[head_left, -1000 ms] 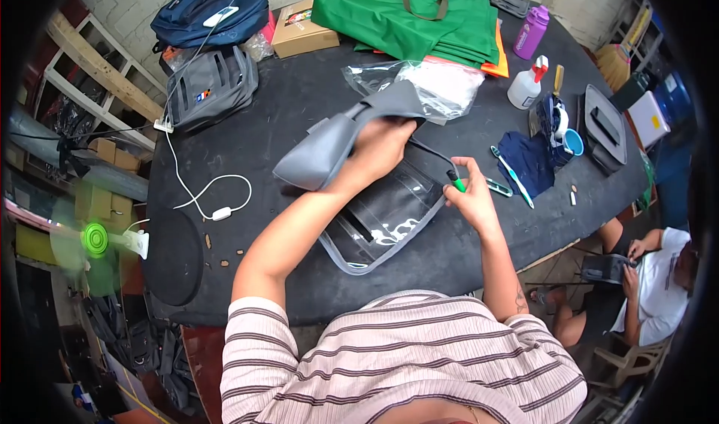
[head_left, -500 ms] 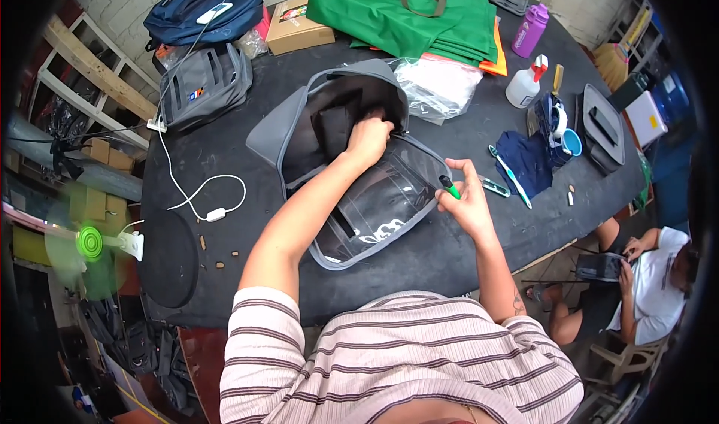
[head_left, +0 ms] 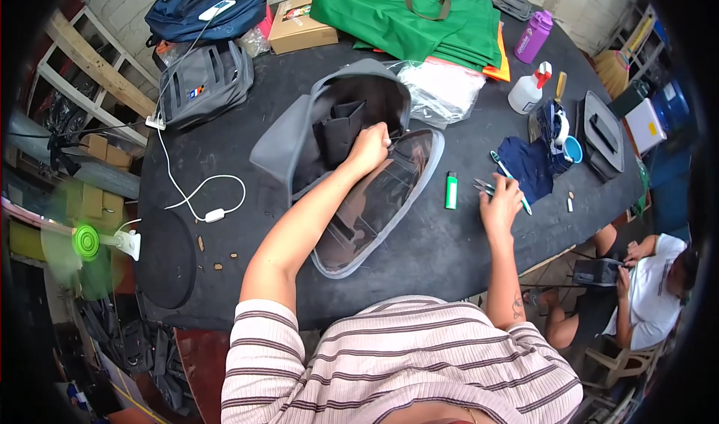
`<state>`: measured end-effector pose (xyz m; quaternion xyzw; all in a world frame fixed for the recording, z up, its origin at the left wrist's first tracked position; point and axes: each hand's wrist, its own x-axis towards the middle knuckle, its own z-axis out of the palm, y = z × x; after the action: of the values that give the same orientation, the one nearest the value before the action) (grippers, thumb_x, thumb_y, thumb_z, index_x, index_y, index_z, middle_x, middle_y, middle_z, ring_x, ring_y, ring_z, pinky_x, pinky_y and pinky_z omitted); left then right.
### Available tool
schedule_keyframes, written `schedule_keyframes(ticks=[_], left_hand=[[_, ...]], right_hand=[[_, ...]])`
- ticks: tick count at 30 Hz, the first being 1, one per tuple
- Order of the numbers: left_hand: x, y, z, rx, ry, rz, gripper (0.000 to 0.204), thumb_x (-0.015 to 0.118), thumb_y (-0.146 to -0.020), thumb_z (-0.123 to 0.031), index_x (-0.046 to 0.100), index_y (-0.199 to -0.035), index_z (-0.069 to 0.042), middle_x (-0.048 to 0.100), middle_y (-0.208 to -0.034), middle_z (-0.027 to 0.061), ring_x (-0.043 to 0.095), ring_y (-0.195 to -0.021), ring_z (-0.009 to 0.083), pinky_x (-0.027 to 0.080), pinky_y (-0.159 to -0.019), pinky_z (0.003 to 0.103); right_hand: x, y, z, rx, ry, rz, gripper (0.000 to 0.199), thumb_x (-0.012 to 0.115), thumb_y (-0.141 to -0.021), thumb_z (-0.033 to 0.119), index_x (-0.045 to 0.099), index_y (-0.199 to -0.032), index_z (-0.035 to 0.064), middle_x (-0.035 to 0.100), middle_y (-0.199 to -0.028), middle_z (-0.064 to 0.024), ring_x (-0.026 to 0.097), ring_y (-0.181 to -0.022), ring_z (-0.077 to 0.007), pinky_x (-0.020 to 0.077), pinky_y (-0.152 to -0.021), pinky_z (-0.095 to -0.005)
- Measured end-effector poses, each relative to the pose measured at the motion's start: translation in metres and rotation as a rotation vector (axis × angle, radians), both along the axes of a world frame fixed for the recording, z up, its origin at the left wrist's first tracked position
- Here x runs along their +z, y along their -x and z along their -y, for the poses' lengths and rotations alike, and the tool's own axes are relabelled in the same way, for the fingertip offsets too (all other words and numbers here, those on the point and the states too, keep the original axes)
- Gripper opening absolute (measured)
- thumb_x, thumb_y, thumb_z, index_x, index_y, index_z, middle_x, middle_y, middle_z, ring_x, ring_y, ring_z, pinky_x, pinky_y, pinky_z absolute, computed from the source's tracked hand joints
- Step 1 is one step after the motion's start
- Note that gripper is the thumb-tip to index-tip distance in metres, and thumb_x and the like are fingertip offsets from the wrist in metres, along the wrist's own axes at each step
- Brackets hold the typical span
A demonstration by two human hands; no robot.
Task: Trimming excess threads and inspecting the quality of manufactured grey bags.
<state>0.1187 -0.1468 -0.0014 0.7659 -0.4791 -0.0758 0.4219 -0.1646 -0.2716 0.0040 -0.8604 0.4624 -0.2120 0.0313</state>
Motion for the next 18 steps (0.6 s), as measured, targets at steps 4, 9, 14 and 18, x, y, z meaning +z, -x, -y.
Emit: schedule_keyframes(ticks=[4, 9, 14, 18], left_hand=[[0.015, 0.012, 0.002, -0.052, 0.031, 0.024, 0.009, 0.063, -0.073, -0.001, 0.055, -0.071, 0.002, 0.058, -0.074, 0.0169, 0.056, -0.082, 0.0325, 0.044, -0.074, 0.040], [0.011, 0.028, 0.007, -0.083, 0.064, -0.080, 0.008, 0.060, -0.076, 0.000, 0.052, -0.074, 0.003, 0.058, -0.068, 0.0152, 0.059, -0.068, 0.0290, 0.046, -0.063, 0.037], [-0.015, 0.035, 0.010, -0.092, -0.148, -0.232, 0.020, 0.045, -0.090, -0.013, 0.052, -0.107, -0.005, 0.056, -0.104, 0.0210, 0.053, -0.103, 0.0377, 0.040, -0.089, 0.041], [0.004, 0.043, 0.006, -0.252, -0.183, -0.189, 0.025, 0.042, -0.095, -0.021, 0.052, -0.113, -0.007, 0.060, -0.101, 0.0089, 0.059, -0.088, 0.0178, 0.048, -0.076, 0.035]], right_hand=[[-0.020, 0.021, 0.035, 0.055, -0.135, -0.062, 0.025, 0.071, -0.073, 0.013, 0.060, -0.094, 0.0064, 0.057, -0.100, -0.0127, 0.050, -0.097, -0.0338, 0.0397, -0.084, -0.0442], [-0.002, -0.001, 0.061, 0.096, -0.254, 0.288, 0.014, 0.054, -0.089, 0.014, 0.054, -0.089, 0.0001, 0.058, -0.072, -0.0163, 0.057, -0.067, -0.0308, 0.0431, -0.064, -0.0407], [0.041, -0.065, 0.040, 0.250, -0.658, 0.555, 0.049, 0.058, -0.086, 0.049, 0.050, -0.083, 0.0005, 0.046, -0.065, -0.0022, 0.045, -0.064, -0.0098, 0.0393, -0.057, -0.0273], [0.020, -0.090, 0.032, 0.322, -0.966, 0.456, 0.045, 0.083, -0.062, 0.026, 0.045, -0.076, 0.0066, 0.049, -0.065, -0.0018, 0.046, -0.061, -0.0104, 0.0400, -0.053, -0.0271]])
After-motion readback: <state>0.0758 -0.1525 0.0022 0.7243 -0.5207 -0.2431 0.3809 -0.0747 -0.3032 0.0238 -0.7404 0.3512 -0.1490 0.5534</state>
